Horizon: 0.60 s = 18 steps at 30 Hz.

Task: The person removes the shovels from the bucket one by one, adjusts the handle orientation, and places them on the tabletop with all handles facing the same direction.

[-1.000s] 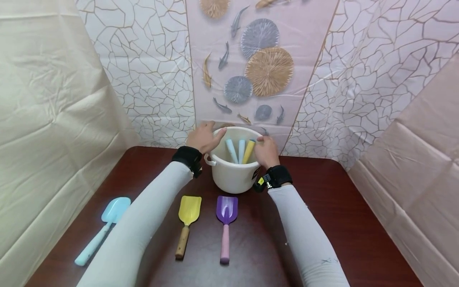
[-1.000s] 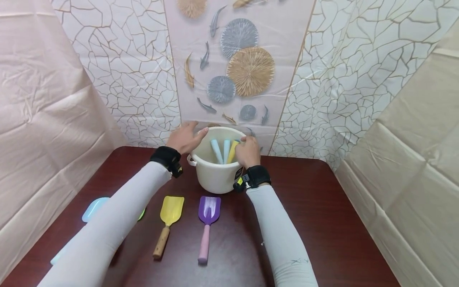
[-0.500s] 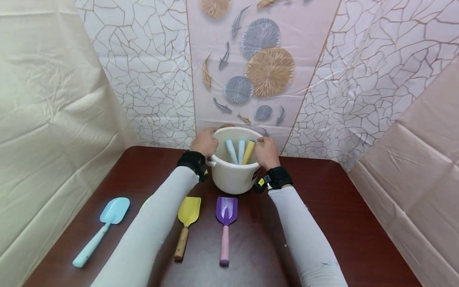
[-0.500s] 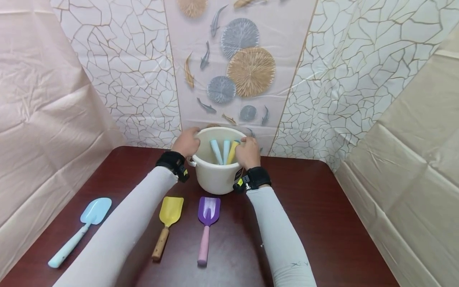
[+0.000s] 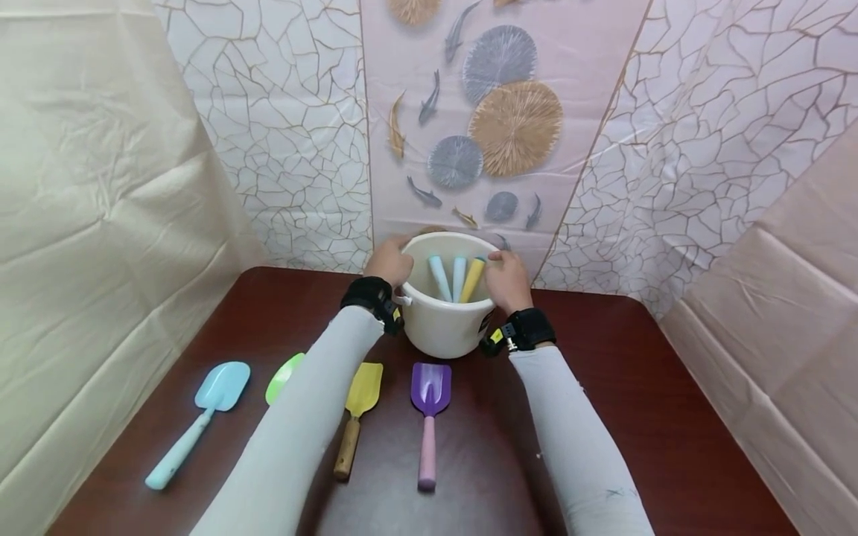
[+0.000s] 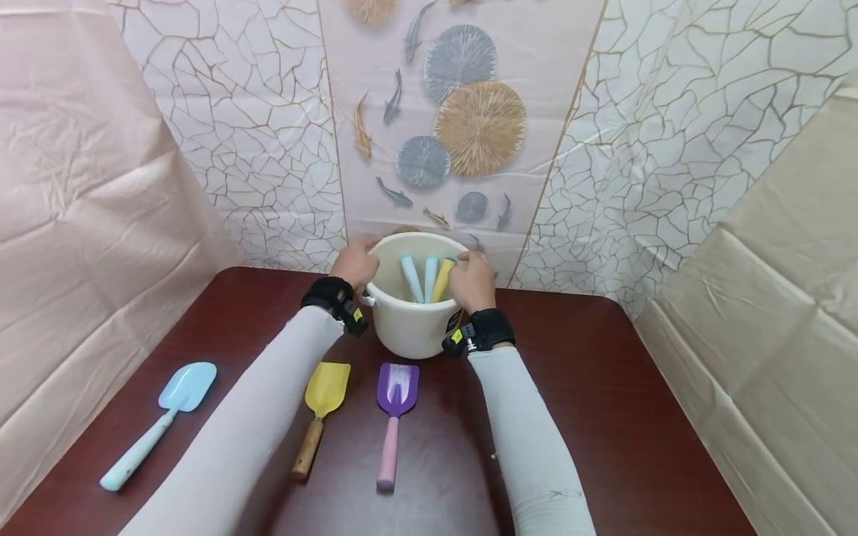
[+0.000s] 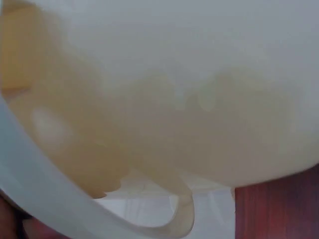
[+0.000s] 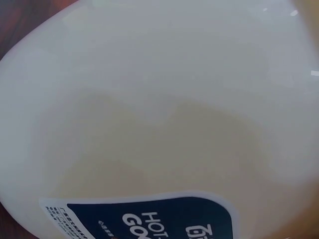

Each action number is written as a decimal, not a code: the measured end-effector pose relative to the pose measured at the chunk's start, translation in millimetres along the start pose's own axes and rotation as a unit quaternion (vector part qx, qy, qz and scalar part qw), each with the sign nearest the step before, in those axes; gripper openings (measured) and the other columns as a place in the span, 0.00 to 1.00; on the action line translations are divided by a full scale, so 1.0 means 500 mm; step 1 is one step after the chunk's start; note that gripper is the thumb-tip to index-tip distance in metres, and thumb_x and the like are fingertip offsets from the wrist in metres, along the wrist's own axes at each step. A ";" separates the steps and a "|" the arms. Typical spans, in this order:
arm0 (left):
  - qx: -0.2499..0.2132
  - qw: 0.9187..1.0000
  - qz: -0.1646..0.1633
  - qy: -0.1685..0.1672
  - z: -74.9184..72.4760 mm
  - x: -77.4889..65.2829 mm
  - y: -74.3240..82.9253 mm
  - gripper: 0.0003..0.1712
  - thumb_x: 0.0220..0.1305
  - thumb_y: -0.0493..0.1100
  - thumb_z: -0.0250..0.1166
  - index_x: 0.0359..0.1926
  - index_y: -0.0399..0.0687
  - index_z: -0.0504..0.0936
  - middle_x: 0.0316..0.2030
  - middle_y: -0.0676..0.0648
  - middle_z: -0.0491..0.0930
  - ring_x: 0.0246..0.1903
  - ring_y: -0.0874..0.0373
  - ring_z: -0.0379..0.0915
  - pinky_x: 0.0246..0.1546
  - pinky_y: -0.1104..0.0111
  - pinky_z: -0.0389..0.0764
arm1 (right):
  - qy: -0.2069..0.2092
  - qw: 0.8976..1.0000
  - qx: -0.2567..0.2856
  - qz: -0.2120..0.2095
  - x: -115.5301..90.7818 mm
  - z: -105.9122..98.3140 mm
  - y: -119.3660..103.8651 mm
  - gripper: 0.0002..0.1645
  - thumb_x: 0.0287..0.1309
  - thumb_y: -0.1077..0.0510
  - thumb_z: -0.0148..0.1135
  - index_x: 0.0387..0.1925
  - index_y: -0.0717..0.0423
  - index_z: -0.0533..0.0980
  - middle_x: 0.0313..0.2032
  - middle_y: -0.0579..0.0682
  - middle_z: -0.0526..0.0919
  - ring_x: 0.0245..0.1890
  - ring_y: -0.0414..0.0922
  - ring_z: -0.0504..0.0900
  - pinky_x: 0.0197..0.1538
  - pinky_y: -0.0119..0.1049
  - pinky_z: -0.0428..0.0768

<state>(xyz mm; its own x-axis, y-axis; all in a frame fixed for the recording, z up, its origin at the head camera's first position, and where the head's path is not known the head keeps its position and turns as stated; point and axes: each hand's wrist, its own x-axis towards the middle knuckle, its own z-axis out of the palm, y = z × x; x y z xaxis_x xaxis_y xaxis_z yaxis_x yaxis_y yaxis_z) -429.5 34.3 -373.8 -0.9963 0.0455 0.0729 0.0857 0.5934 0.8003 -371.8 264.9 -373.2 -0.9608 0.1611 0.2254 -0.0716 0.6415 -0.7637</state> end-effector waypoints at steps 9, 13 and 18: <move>-0.010 1.000 -0.008 0.012 -0.016 0.007 0.006 0.32 0.70 0.38 0.56 0.73 0.58 0.74 0.67 0.45 0.78 0.60 0.48 0.77 0.64 0.54 0.76 | -0.033 0.999 0.009 0.003 0.008 -0.002 -0.015 0.33 0.64 0.56 0.46 0.69 0.61 0.71 0.70 0.63 0.69 0.64 0.60 0.71 0.69 0.56 0.69; -0.020 1.000 -0.012 0.016 -0.011 0.002 0.008 0.31 0.69 0.37 0.57 0.72 0.57 0.76 0.64 0.46 0.81 0.55 0.51 0.80 0.60 0.56 0.78 | -0.075 0.997 -0.027 0.003 0.008 -0.018 -0.019 0.35 0.66 0.54 0.45 0.73 0.60 0.66 0.71 0.64 0.69 0.62 0.59 0.72 0.66 0.55 0.72; -0.027 0.999 -0.016 0.011 -0.010 0.006 0.005 0.32 0.69 0.37 0.57 0.72 0.57 0.75 0.65 0.45 0.81 0.51 0.52 0.81 0.57 0.57 0.79 | -0.112 0.990 -0.086 -0.022 0.014 -0.050 -0.046 0.36 0.69 0.54 0.47 0.74 0.65 0.64 0.68 0.67 0.72 0.60 0.61 0.74 0.65 0.55 0.73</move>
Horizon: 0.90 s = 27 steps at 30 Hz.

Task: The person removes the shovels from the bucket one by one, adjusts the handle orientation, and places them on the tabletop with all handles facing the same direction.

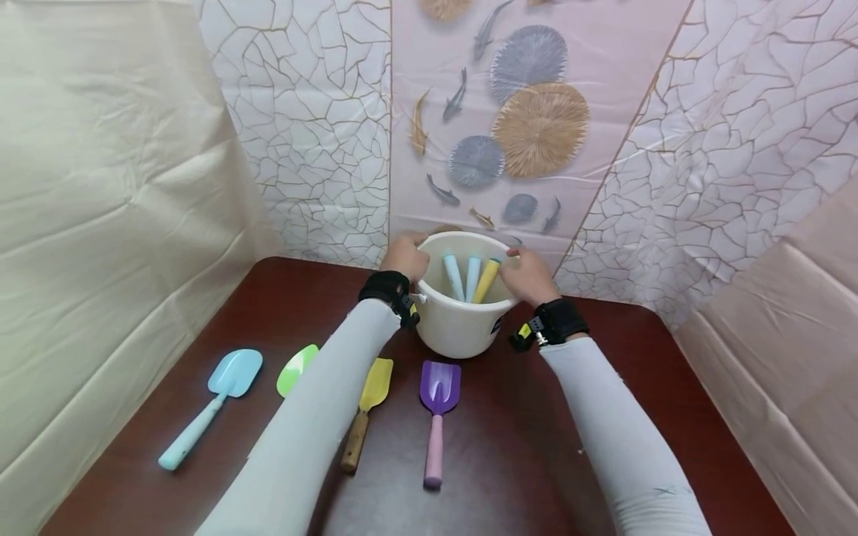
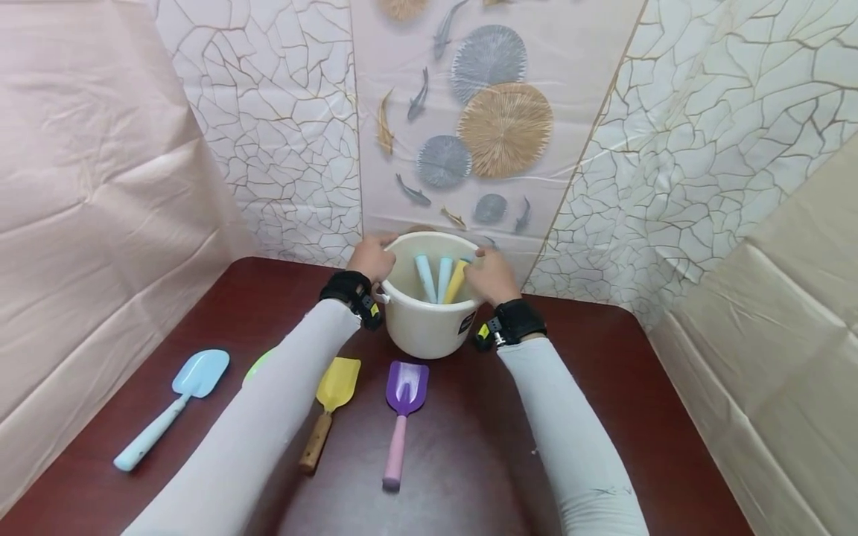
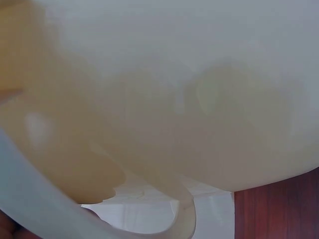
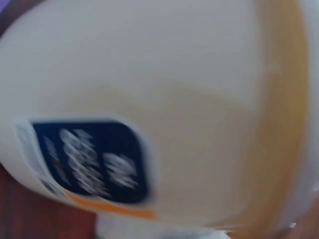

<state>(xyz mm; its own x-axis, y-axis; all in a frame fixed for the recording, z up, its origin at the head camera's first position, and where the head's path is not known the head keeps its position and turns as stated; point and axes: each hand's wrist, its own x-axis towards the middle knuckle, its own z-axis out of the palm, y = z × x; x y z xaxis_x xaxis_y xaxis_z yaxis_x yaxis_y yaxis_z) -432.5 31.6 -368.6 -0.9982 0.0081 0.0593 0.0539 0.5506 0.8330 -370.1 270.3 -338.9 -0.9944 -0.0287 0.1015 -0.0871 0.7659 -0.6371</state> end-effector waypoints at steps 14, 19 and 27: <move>0.012 1.000 0.010 0.012 -0.009 0.006 -0.008 0.32 0.67 0.39 0.57 0.72 0.58 0.76 0.63 0.49 0.82 0.46 0.53 0.81 0.46 0.61 0.81 | -0.113 0.964 -0.139 -0.198 0.080 -0.094 -0.108 0.20 0.68 0.65 0.54 0.57 0.65 0.80 0.56 0.67 0.83 0.60 0.62 0.79 0.63 0.58 0.75; 0.021 1.000 0.006 0.020 -0.022 0.007 -0.007 0.31 0.68 0.41 0.57 0.71 0.62 0.76 0.62 0.51 0.83 0.43 0.53 0.81 0.41 0.63 0.80 | -0.156 0.940 -0.181 -0.244 0.125 -0.071 -0.153 0.18 0.63 0.67 0.54 0.50 0.64 0.85 0.49 0.64 0.87 0.51 0.57 0.84 0.56 0.53 0.79; 0.037 0.999 0.006 0.004 -0.009 0.010 -0.015 0.31 0.70 0.44 0.58 0.73 0.62 0.74 0.53 0.51 0.85 0.32 0.53 0.81 0.28 0.64 0.79 | -0.240 0.889 -0.285 -0.265 0.178 0.013 -0.190 0.24 0.51 0.73 0.51 0.45 0.63 0.87 0.47 0.62 0.89 0.51 0.56 0.86 0.57 0.52 0.82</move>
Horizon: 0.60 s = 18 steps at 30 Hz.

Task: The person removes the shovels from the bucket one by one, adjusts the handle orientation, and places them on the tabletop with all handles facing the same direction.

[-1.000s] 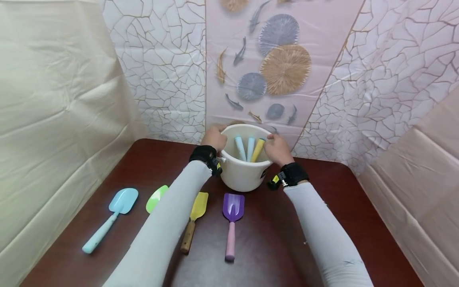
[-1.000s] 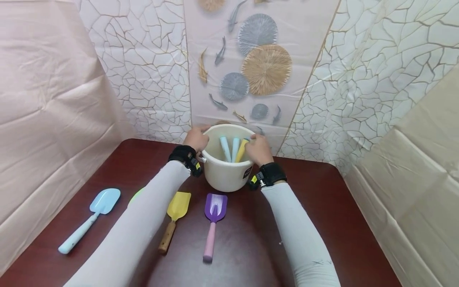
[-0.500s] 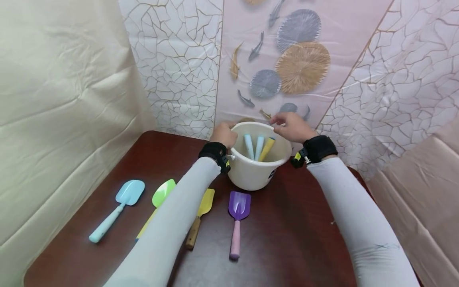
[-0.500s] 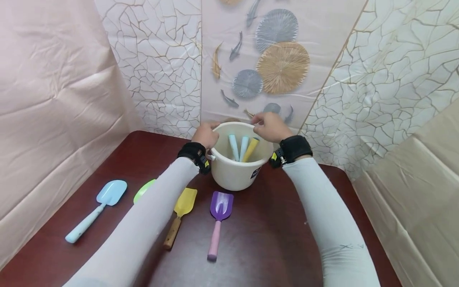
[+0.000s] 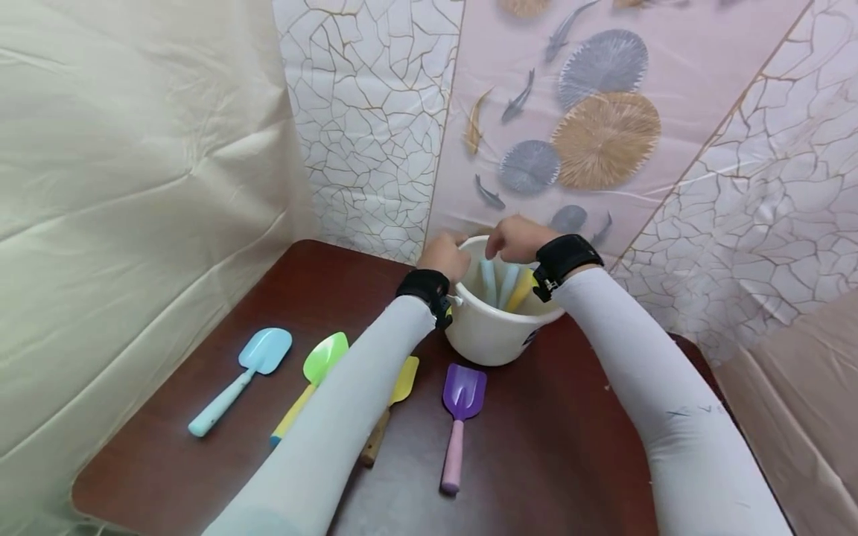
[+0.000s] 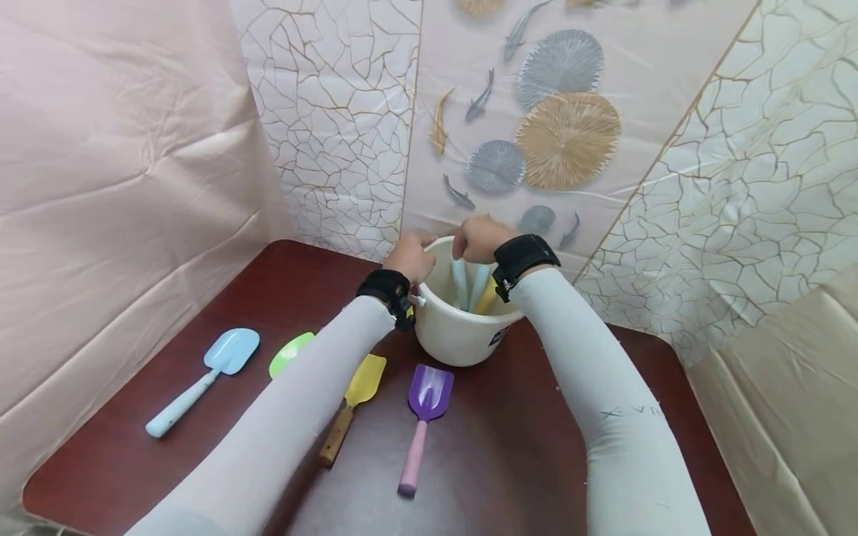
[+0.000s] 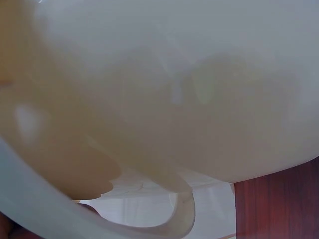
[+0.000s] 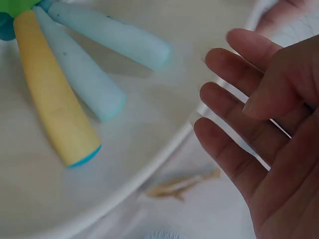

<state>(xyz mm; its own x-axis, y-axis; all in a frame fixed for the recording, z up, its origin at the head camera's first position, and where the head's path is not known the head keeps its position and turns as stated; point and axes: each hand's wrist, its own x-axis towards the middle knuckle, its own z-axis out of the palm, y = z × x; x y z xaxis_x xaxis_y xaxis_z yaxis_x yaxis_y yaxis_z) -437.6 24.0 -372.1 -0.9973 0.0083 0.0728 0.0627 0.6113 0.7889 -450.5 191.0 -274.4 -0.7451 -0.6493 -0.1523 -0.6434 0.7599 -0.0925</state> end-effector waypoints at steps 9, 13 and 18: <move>0.008 1.000 -0.002 -0.017 0.026 0.000 0.004 0.31 0.71 0.48 0.63 0.73 0.62 0.74 0.54 0.49 0.86 0.30 0.53 0.77 0.25 0.66 0.76 | -0.043 0.997 -0.050 -0.051 0.063 0.060 0.013 0.25 0.50 0.74 0.51 0.43 0.61 0.88 0.45 0.59 0.90 0.46 0.55 0.85 0.51 0.47 0.82; 0.027 1.000 0.002 -0.010 0.024 0.004 -0.002 0.31 0.70 0.48 0.63 0.73 0.62 0.74 0.62 0.52 0.83 0.42 0.55 0.79 0.40 0.66 0.78 | -0.038 0.993 -0.095 -0.060 0.092 0.085 0.014 0.13 0.56 0.67 0.57 0.37 0.59 0.87 0.32 0.53 0.85 0.31 0.49 0.76 0.40 0.40 0.75; 0.034 0.999 -0.005 0.001 0.010 0.009 -0.004 0.31 0.69 0.47 0.62 0.72 0.63 0.75 0.62 0.52 0.83 0.46 0.55 0.79 0.48 0.63 0.80 | -0.065 0.991 -0.113 -0.024 0.114 0.088 -0.005 0.09 0.64 0.60 0.59 0.39 0.57 0.83 0.29 0.48 0.78 0.30 0.47 0.71 0.39 0.39 0.71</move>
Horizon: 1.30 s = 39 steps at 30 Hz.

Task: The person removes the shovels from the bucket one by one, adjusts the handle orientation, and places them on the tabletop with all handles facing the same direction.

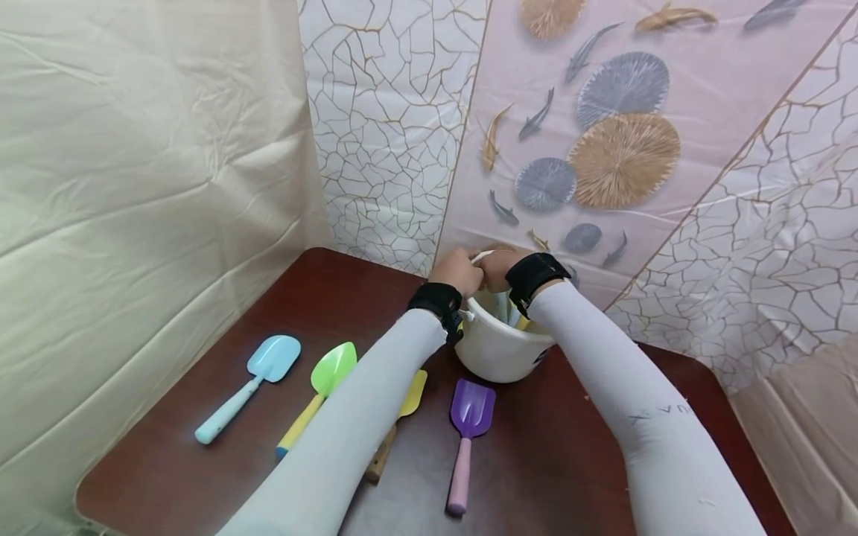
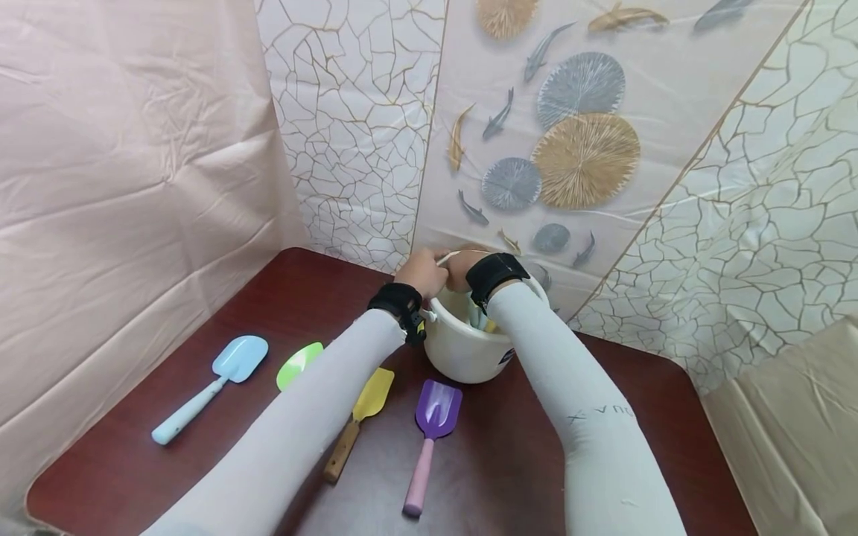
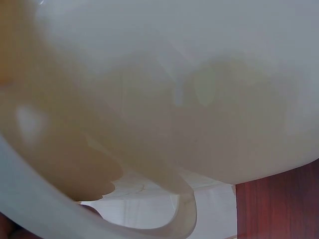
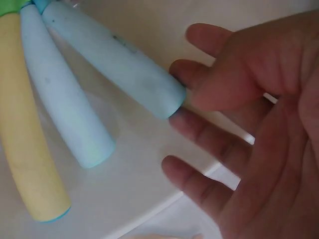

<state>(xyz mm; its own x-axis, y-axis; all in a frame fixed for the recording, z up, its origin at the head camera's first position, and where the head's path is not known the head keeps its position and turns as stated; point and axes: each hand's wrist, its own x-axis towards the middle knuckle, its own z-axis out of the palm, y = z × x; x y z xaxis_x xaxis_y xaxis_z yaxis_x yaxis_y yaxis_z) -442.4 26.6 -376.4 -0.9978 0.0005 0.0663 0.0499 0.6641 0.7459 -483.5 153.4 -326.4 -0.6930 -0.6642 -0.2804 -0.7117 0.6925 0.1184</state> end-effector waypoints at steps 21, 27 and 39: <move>-0.006 1.000 -0.015 0.002 -0.011 -0.010 0.006 0.32 0.69 0.44 0.60 0.73 0.66 0.74 0.64 0.53 0.81 0.43 0.55 0.80 0.42 0.65 0.79 | -0.034 0.987 -0.079 0.132 0.051 0.075 0.025 0.06 0.56 0.57 0.63 0.33 0.52 0.85 0.27 0.48 0.80 0.31 0.49 0.76 0.39 0.43 0.76; -0.024 0.999 -0.014 0.019 -0.016 -0.015 0.009 0.32 0.68 0.43 0.61 0.72 0.64 0.75 0.65 0.52 0.81 0.44 0.55 0.80 0.41 0.64 0.80 | -0.063 0.985 -0.062 0.151 0.024 0.037 -0.013 0.06 0.57 0.58 0.63 0.34 0.52 0.85 0.25 0.47 0.76 0.29 0.48 0.74 0.39 0.41 0.75; -0.023 0.999 0.002 0.023 0.005 -0.013 0.008 0.32 0.67 0.41 0.61 0.71 0.65 0.76 0.60 0.52 0.84 0.42 0.55 0.81 0.41 0.64 0.80 | -0.088 0.982 -0.116 0.122 0.009 0.053 0.020 0.11 0.57 0.58 0.63 0.20 0.50 0.79 0.21 0.44 0.74 0.30 0.46 0.74 0.44 0.41 0.78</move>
<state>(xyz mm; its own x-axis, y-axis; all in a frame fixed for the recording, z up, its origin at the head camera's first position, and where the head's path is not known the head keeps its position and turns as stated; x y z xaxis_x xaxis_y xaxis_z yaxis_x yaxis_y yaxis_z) -435.8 31.4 -375.5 -0.9945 -0.0327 0.0991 0.0566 0.6287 0.7756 -490.6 164.9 -351.7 -0.8302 -0.4131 -0.3744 -0.5479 0.7285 0.4112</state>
